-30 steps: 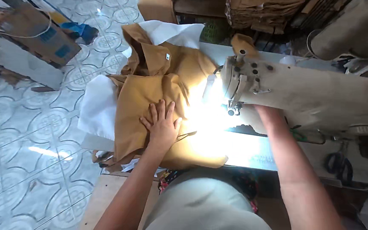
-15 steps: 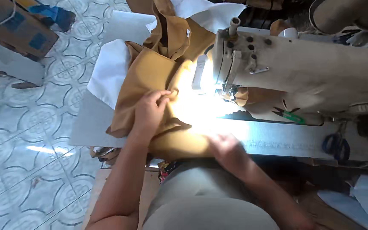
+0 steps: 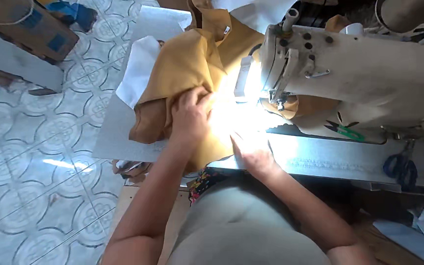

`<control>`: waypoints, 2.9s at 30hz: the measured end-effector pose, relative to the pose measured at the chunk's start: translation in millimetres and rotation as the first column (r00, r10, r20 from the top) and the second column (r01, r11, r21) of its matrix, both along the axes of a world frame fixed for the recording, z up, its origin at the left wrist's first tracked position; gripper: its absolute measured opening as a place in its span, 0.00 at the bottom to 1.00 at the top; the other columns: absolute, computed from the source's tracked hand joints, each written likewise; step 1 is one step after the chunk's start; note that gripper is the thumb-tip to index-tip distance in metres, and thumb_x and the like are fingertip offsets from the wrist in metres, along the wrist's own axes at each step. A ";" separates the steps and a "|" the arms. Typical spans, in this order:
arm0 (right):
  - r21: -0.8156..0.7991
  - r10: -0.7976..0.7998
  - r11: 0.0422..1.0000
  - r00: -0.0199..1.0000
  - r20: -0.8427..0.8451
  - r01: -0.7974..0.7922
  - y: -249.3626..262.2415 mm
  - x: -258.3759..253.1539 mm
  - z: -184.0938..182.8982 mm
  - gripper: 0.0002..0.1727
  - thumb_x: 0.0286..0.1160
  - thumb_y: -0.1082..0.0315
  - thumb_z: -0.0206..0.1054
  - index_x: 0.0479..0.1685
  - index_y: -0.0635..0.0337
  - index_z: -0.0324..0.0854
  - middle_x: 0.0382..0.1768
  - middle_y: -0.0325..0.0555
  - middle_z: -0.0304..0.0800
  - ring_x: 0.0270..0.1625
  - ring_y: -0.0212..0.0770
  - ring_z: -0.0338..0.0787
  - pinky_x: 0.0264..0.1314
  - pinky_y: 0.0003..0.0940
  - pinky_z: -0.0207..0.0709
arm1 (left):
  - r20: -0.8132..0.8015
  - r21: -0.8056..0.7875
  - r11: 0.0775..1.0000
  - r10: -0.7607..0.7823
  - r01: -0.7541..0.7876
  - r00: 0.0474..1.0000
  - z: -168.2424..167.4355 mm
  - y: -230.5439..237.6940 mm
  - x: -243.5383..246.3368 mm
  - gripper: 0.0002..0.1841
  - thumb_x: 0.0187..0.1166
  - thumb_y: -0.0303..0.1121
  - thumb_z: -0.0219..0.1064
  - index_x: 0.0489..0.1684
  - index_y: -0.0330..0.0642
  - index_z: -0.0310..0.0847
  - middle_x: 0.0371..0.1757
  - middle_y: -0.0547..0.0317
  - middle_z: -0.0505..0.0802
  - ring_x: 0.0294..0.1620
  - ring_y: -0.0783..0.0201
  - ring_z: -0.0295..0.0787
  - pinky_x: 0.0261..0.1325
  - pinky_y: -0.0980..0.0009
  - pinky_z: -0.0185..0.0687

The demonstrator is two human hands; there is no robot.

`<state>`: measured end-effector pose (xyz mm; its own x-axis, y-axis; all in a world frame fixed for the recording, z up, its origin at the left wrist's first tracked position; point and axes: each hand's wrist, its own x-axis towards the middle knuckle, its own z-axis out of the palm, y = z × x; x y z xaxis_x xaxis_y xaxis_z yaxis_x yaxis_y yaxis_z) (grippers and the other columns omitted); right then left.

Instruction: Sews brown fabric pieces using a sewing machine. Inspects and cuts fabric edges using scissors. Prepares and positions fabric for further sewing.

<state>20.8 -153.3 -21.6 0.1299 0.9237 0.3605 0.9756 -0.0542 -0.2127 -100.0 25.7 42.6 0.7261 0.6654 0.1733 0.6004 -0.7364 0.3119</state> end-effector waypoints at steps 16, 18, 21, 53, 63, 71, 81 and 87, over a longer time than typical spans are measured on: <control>0.051 0.291 0.956 0.925 -0.244 -0.288 -16.2 12.0 11.7 0.14 0.87 0.64 0.61 0.54 0.61 0.91 0.62 0.49 0.93 0.55 0.43 0.96 0.55 0.35 0.89 | 0.108 -0.189 0.940 -0.269 0.285 0.957 -34.3 -73.9 -80.7 0.18 0.74 0.45 0.76 0.49 0.39 0.89 0.57 0.44 0.88 0.60 0.45 0.86 0.60 0.47 0.85; 0.006 0.292 0.953 0.918 -0.267 -0.302 -16.5 16.6 12.3 0.15 0.85 0.59 0.64 0.51 0.60 0.91 0.61 0.47 0.93 0.53 0.42 0.96 0.52 0.36 0.90 | 0.106 -0.221 0.951 -0.195 0.214 0.975 -39.4 -74.8 -91.3 0.11 0.81 0.37 0.69 0.44 0.38 0.91 0.58 0.47 0.90 0.62 0.48 0.87 0.64 0.50 0.84; 0.021 0.286 0.956 0.919 -0.269 -0.292 -15.7 15.8 12.5 0.18 0.82 0.53 0.67 0.50 0.60 0.91 0.59 0.47 0.94 0.53 0.42 0.96 0.50 0.37 0.90 | 0.107 -0.243 0.949 -0.178 0.200 0.978 -31.9 -72.0 -93.7 0.10 0.85 0.32 0.64 0.43 0.39 0.91 0.57 0.53 0.94 0.65 0.53 0.88 0.70 0.54 0.82; 0.077 -0.095 0.990 0.969 -0.229 0.115 -4.4 -0.3 26.8 0.09 0.71 0.74 0.71 0.45 0.62 0.94 0.38 0.57 0.94 0.41 0.55 0.95 0.42 0.47 0.88 | 0.420 -0.013 0.981 0.179 -0.191 0.890 -30.9 -74.5 -94.1 0.12 0.66 0.24 0.74 0.44 0.32 0.79 0.54 0.39 0.88 0.56 0.52 0.87 0.53 0.62 0.85; 0.082 0.014 0.992 -0.573 -0.819 -0.093 7.2 22.2 58.3 0.18 0.93 0.56 0.46 0.54 0.54 0.81 0.45 0.43 0.95 0.46 0.38 0.96 0.50 0.37 0.91 | 0.221 -0.330 0.938 0.190 -0.110 0.957 -29.4 -76.0 -77.0 0.12 0.72 0.21 0.72 0.51 0.32 0.82 0.50 0.42 0.91 0.48 0.49 0.92 0.52 0.49 0.88; 0.062 0.015 0.995 -0.521 -0.854 -0.073 8.8 23.7 34.4 0.10 0.81 0.67 0.62 0.52 0.54 0.85 0.41 0.40 0.94 0.42 0.32 0.94 0.46 0.32 0.91 | 0.693 -0.615 0.005 0.480 0.788 0.538 -32.8 -56.3 -93.6 0.17 0.78 0.47 0.72 0.64 0.63 0.86 0.57 0.64 0.94 0.56 0.69 0.92 0.60 0.67 0.90; 0.212 0.165 0.958 -0.229 -0.959 -0.195 -17.3 26.1 29.6 0.47 0.60 0.48 0.83 0.80 0.56 0.66 0.58 0.39 0.91 0.55 0.32 0.93 0.57 0.32 0.89 | 0.639 -0.593 -0.037 0.585 0.804 0.499 -41.7 -58.3 -84.0 0.13 0.84 0.44 0.65 0.62 0.60 0.86 0.58 0.63 0.93 0.59 0.67 0.90 0.62 0.65 0.89; -0.075 -0.061 0.997 0.397 -0.916 -0.020 -16.1 4.7 44.6 0.39 0.53 0.69 0.81 0.73 0.58 0.75 0.57 0.45 0.90 0.52 0.34 0.92 0.53 0.35 0.90 | 0.651 -0.604 -0.047 0.547 0.796 0.526 -33.9 -63.7 -78.8 0.14 0.82 0.44 0.68 0.62 0.60 0.85 0.57 0.62 0.93 0.58 0.67 0.91 0.62 0.64 0.89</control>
<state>25.5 -169.4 23.1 0.3638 0.9303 -0.0464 0.1930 -0.1240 -0.9733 -178.9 -38.1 8.8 0.8597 0.5107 -0.0089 -0.3636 0.6242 0.6915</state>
